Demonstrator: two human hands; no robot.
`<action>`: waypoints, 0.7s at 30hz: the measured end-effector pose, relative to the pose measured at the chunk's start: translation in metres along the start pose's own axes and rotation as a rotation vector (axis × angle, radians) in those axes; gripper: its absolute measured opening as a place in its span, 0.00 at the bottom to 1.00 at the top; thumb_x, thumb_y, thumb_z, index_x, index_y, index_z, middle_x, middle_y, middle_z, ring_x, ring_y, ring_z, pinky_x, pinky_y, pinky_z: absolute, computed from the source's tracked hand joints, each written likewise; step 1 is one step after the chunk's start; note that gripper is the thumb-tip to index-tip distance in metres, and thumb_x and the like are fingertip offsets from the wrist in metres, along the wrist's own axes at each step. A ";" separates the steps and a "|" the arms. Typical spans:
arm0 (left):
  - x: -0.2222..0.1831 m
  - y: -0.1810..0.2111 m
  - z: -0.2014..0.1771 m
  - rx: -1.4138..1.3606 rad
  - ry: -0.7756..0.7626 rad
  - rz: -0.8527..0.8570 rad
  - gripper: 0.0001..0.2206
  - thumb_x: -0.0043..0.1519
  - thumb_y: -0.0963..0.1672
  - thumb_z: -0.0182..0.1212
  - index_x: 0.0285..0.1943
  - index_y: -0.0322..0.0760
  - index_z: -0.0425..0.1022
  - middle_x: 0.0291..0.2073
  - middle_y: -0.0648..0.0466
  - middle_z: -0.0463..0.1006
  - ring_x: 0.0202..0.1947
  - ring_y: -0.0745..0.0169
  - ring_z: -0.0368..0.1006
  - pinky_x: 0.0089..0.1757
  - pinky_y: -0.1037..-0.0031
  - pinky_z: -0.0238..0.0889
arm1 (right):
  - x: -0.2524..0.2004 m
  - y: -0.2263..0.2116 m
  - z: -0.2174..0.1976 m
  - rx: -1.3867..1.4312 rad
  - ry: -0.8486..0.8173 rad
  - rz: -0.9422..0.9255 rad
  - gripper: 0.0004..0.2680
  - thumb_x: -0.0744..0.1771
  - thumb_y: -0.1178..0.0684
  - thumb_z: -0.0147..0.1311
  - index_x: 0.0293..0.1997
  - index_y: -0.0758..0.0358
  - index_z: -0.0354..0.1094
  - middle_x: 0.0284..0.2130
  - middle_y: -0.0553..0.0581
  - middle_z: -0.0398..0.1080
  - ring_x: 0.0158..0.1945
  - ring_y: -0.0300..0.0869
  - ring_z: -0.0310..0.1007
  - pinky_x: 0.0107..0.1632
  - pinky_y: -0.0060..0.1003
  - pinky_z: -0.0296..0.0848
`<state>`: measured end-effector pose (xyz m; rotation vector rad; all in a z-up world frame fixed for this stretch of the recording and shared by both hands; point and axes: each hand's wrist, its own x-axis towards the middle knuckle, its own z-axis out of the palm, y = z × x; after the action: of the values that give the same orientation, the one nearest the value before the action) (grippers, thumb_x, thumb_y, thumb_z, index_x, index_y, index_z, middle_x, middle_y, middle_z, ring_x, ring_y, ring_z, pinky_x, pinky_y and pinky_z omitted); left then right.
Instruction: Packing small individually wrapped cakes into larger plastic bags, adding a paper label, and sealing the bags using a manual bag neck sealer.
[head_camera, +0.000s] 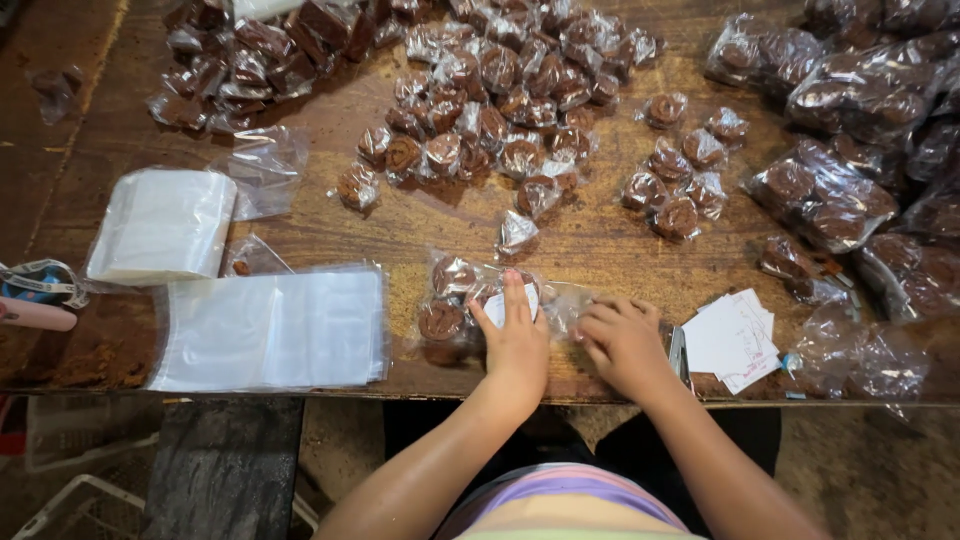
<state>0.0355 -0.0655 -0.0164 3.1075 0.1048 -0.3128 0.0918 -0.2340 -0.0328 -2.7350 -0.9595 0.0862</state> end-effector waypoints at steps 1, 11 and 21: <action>-0.003 -0.007 -0.012 0.008 0.011 -0.003 0.19 0.63 0.42 0.56 0.66 0.46 0.72 0.77 0.30 0.43 0.79 0.34 0.26 0.59 0.18 0.30 | 0.001 -0.012 -0.015 0.001 0.013 -0.005 0.01 0.65 0.45 0.56 0.35 0.40 0.71 0.42 0.36 0.74 0.63 0.38 0.64 0.65 0.53 0.54; -0.038 -0.083 -0.072 -0.582 0.825 0.267 0.05 0.58 0.45 0.67 0.41 0.46 0.83 0.42 0.52 0.79 0.51 0.48 0.68 0.51 0.54 0.61 | -0.002 -0.054 -0.137 0.602 0.678 -0.218 0.04 0.67 0.54 0.55 0.41 0.58 0.76 0.48 0.56 0.76 0.61 0.56 0.70 0.67 0.50 0.61; -0.041 -0.036 -0.117 -1.245 0.922 0.306 0.05 0.63 0.44 0.63 0.37 0.39 0.81 0.23 0.55 0.79 0.27 0.51 0.77 0.36 0.67 0.73 | 0.006 -0.073 -0.118 0.856 0.302 -0.236 0.02 0.63 0.54 0.64 0.35 0.53 0.82 0.37 0.51 0.83 0.54 0.50 0.79 0.65 0.51 0.56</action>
<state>0.0165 -0.0291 0.1065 1.7461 -0.1270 0.8519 0.0686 -0.1995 0.0995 -1.7845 -0.8774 0.0277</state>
